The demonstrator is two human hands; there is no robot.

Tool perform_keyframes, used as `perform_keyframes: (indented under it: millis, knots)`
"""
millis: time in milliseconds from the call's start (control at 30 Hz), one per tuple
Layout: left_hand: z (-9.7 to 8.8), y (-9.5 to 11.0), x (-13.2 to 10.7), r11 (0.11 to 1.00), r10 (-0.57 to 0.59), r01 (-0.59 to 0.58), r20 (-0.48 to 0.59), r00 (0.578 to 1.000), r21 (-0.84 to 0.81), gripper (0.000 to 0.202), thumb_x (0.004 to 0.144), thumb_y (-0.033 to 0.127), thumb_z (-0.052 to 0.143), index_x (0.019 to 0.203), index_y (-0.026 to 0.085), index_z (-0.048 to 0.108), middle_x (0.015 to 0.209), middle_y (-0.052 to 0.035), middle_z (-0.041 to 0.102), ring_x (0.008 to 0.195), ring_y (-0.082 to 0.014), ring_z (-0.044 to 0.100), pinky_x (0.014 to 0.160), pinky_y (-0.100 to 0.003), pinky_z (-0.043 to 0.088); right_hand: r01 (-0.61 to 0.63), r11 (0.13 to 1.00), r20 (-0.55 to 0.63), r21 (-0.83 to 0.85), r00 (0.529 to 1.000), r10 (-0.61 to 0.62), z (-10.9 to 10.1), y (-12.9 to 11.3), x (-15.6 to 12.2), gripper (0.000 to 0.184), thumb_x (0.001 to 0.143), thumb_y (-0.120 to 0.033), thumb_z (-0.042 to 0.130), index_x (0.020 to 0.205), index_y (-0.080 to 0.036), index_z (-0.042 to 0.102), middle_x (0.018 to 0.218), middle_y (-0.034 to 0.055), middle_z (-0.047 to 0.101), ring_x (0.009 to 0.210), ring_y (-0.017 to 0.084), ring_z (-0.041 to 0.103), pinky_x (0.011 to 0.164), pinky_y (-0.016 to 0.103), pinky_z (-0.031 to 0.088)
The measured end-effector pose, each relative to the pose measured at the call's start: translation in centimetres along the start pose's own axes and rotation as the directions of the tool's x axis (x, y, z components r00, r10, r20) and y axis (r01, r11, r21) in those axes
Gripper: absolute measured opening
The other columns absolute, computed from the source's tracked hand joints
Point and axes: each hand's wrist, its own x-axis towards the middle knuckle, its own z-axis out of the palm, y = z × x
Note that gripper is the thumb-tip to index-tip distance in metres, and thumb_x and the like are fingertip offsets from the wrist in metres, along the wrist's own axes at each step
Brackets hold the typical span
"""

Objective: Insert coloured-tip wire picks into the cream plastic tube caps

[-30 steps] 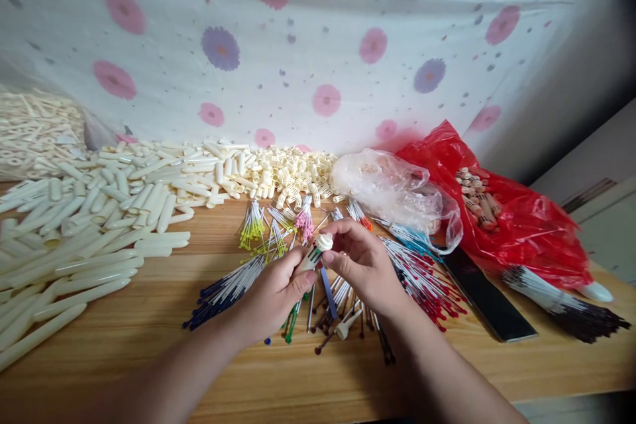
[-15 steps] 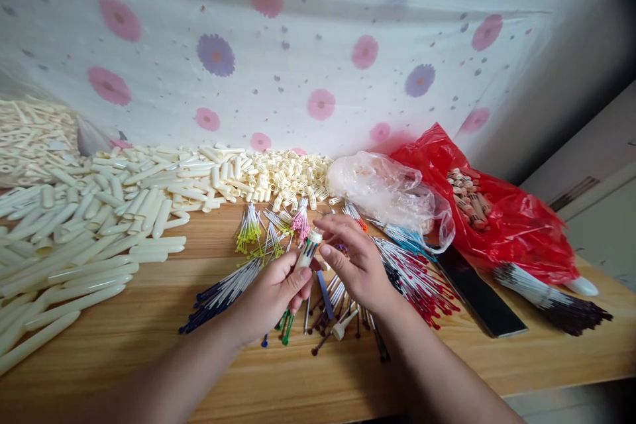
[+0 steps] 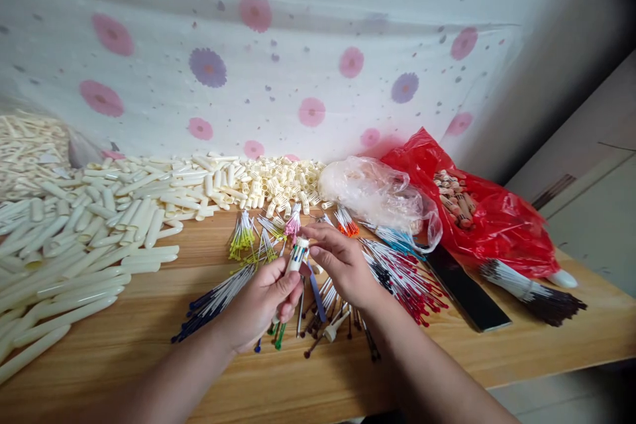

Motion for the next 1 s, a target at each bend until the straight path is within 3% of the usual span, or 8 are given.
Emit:
perform_keyframes:
  millis: [267, 467, 700, 833, 1000]
  knots:
    - [0.0, -0.2, 0.1, 1.0, -0.014, 0.014, 0.089, 0.996, -0.002, 0.033, 0.082, 0.046, 0.061, 0.087, 0.015, 0.051, 0.059, 0.005, 0.049, 0.041, -0.0025, 0.036, 0.038, -0.016, 0.025, -0.014, 0.999, -0.121, 0.034, 0.993, 0.018, -0.4, -0.2, 0.4, 0.009, 0.084, -0.027, 0.061, 0.086, -0.023, 0.069, 0.091, 0.0043, 0.066, 0.09, 0.017, 0.061, 0.082, 0.037, 0.048]
    - [0.2, -0.3, 0.2, 0.998, 0.008, -0.002, 0.095, 0.995, -0.056, 0.032, 0.083, 0.043, 0.06, 0.096, 0.016, 0.052, 0.07, 0.001, 0.058, 0.044, -0.006, 0.05, 0.041, -0.018, 0.037, -0.143, 0.98, -0.167, 0.14, 0.972, 0.166, -1.6, 0.0, 0.7, 0.013, 0.08, -0.033, 0.065, 0.085, -0.022, 0.067, 0.082, 0.0019, 0.063, 0.073, 0.014, 0.058, 0.067, 0.029, 0.048]
    - [0.1, -0.3, 0.2, 0.997, 0.017, -0.009, 0.109, 0.994, -0.076, 0.032, 0.084, 0.046, 0.057, 0.095, 0.016, 0.05, 0.063, 0.0026, 0.056, 0.043, -0.0061, 0.05, 0.042, -0.017, 0.037, -0.136, 0.979, -0.029, 0.152, 0.989, 0.142, -0.8, -0.1, 0.3, 0.026, 0.075, -0.026, 0.069, 0.1, -0.025, 0.063, 0.1, 0.0032, 0.056, 0.084, 0.013, 0.057, 0.072, 0.029, 0.051]
    - [0.1, -0.3, 0.2, 0.998, -0.001, 0.009, 0.105, 0.994, -0.07, 0.032, 0.084, 0.046, 0.058, 0.094, 0.017, 0.049, 0.061, 0.0046, 0.054, 0.038, -0.0037, 0.045, 0.039, -0.015, 0.032, -0.212, 0.948, 0.094, 0.235, 0.976, 0.195, -0.3, 0.2, 0.1, 0.029, 0.077, -0.022, 0.066, 0.104, -0.026, 0.058, 0.094, 0.0018, 0.055, 0.07, 0.011, 0.055, 0.061, 0.027, 0.053]
    - [0.2, -0.2, 0.2, 0.997, 0.007, 0.001, 0.108, 0.994, -0.073, 0.031, 0.083, 0.046, 0.059, 0.091, 0.017, 0.049, 0.06, 0.0056, 0.053, 0.037, -0.0025, 0.041, 0.036, -0.014, 0.028, -0.28, 0.917, 0.132, 0.285, 0.959, 0.251, -0.3, 0.2, 0.2, 0.032, 0.074, -0.026, 0.069, 0.103, -0.025, 0.054, 0.086, -0.0003, 0.054, 0.067, 0.011, 0.054, 0.06, 0.027, 0.052]
